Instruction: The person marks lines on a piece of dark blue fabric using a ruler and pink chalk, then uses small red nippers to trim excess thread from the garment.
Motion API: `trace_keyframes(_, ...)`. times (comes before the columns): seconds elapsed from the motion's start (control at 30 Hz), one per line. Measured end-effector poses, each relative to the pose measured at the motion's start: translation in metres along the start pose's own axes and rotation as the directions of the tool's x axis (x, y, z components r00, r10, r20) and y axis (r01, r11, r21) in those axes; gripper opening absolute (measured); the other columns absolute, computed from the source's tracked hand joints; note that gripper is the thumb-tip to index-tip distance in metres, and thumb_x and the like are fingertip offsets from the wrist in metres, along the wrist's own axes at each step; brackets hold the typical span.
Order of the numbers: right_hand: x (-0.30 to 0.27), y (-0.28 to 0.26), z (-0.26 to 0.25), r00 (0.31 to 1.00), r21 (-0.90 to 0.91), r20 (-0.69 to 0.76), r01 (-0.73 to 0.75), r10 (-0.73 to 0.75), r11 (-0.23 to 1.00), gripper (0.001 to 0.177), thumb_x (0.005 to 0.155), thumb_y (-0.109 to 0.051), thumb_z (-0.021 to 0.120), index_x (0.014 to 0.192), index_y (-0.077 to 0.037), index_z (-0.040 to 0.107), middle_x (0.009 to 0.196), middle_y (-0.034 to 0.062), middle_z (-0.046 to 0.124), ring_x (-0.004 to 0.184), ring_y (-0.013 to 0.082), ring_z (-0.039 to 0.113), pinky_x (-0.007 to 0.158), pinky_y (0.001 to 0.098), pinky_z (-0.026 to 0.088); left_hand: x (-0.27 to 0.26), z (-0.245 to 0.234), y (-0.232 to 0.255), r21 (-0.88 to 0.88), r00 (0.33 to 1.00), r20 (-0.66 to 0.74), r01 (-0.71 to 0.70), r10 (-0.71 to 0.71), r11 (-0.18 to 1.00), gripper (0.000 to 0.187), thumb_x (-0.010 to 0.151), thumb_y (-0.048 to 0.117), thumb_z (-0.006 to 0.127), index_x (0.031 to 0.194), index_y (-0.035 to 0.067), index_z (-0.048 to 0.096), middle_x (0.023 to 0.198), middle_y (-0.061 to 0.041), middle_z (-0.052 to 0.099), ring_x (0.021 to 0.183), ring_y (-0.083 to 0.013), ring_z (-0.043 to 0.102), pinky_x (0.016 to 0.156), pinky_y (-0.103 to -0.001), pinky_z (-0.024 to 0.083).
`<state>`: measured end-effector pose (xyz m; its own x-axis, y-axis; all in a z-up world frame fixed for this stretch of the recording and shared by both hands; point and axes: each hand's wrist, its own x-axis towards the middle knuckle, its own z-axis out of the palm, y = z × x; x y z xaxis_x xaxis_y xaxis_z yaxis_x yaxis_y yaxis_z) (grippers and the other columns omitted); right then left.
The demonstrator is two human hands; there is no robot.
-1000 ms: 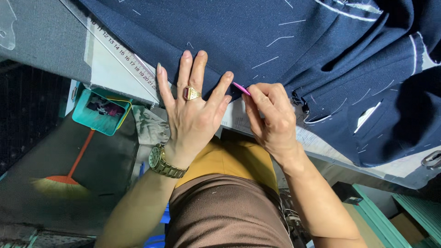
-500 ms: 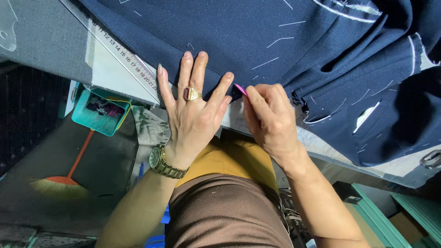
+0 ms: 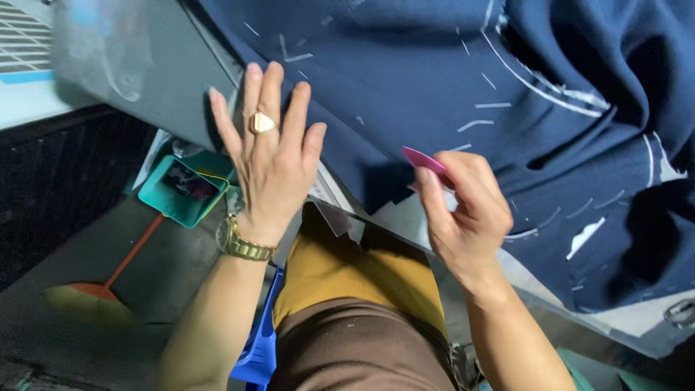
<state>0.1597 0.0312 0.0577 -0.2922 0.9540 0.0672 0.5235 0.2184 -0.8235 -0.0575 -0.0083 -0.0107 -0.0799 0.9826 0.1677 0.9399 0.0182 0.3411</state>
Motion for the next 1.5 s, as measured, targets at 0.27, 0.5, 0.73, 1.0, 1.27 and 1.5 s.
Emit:
trace_keyframes(0.27, 0.056, -0.002, 0.088, 0.964, 0.169, 0.172, 0.173, -0.202, 0.970, 0.017, 0.105, 0.004, 0.062, 0.121, 0.006, 0.059, 0.104, 0.0187, 0.061, 0.087, 0.0268, 0.057, 0.081, 0.0359, 0.051, 0.007, -0.002, -0.026, -0.004, 0.998, 0.009, 0.065, -0.065, 0.998, 0.046, 0.109, 0.026, 0.061, 0.145, -0.002, 0.056, 0.155, -0.023, 0.048, 0.147, -0.0427, 0.040, 0.119, -0.071, 0.019)
trace_keyframes(0.5, 0.069, 0.008, 0.118, 0.952, 0.050, 0.248, 0.172, -0.179, 0.984, 0.020, 0.106, 0.001, 0.064, 0.125, 0.002, 0.063, 0.103, 0.0172, 0.060, 0.075, 0.0218, 0.055, 0.069, 0.0327, 0.049, 0.006, 0.003, -0.031, -0.050, 0.991, -0.063, 0.115, -0.118, 0.992, 0.045, 0.107, 0.027, 0.059, 0.142, -0.001, 0.059, 0.152, -0.018, 0.052, 0.145, -0.0390, 0.045, 0.120, -0.070, 0.022)
trace_keyframes(0.73, 0.071, 0.008, 0.124, 0.951, -0.021, 0.258, 0.185, -0.173, 0.983, 0.017, 0.104, 0.001, 0.065, 0.121, 0.004, 0.065, 0.101, 0.0174, 0.061, 0.072, 0.0231, 0.055, 0.066, 0.0335, 0.049, 0.007, 0.002, -0.034, -0.042, 0.993, -0.061, 0.098, -0.100, 0.994, 0.046, 0.109, 0.031, 0.057, 0.142, 0.000, 0.059, 0.152, -0.017, 0.051, 0.145, -0.0389, 0.046, 0.120, -0.071, 0.025)
trace_keyframes(1.0, 0.071, 0.005, 0.126, 0.961, -0.090, 0.238, 0.168, -0.143, 0.982, 0.017, 0.105, -0.004, 0.065, 0.120, 0.003, 0.066, 0.098, 0.0155, 0.061, 0.067, 0.0233, 0.054, 0.063, 0.0353, 0.048, 0.006, 0.002, -0.033, -0.036, 0.993, -0.067, 0.096, -0.098, 0.995, 0.046, 0.109, 0.032, 0.060, 0.142, 0.000, 0.059, 0.153, -0.017, 0.051, 0.145, -0.0383, 0.046, 0.119, -0.070, 0.025)
trace_keyframes(1.27, 0.067, 0.012, 0.124, 0.961, 0.000, 0.224, 0.167, -0.162, 0.986, 0.020, 0.104, -0.002, 0.066, 0.123, 0.004, 0.064, 0.101, 0.0164, 0.061, 0.069, 0.0215, 0.053, 0.066, 0.0334, 0.049, 0.006, 0.003, -0.032, -0.035, 0.993, -0.057, 0.105, -0.106, 0.994, 0.045, 0.109, 0.030, 0.055, 0.143, 0.000, 0.057, 0.153, -0.017, 0.051, 0.145, -0.0379, 0.046, 0.120, -0.070, 0.025)
trace_keyframes(1.5, 0.070, 0.006, 0.127, 0.957, -0.051, 0.227, 0.195, -0.179, 0.979, 0.014, 0.105, -0.001, 0.064, 0.119, 0.001, 0.065, 0.095, 0.0150, 0.059, 0.074, 0.0246, 0.054, 0.066, 0.0358, 0.047, 0.006, 0.004, -0.032, -0.035, 0.991, -0.069, 0.109, -0.111, 0.993, 0.046, 0.110, 0.032, 0.055, 0.142, 0.000, 0.058, 0.152, -0.017, 0.051, 0.145, -0.0381, 0.046, 0.119, -0.070, 0.024)
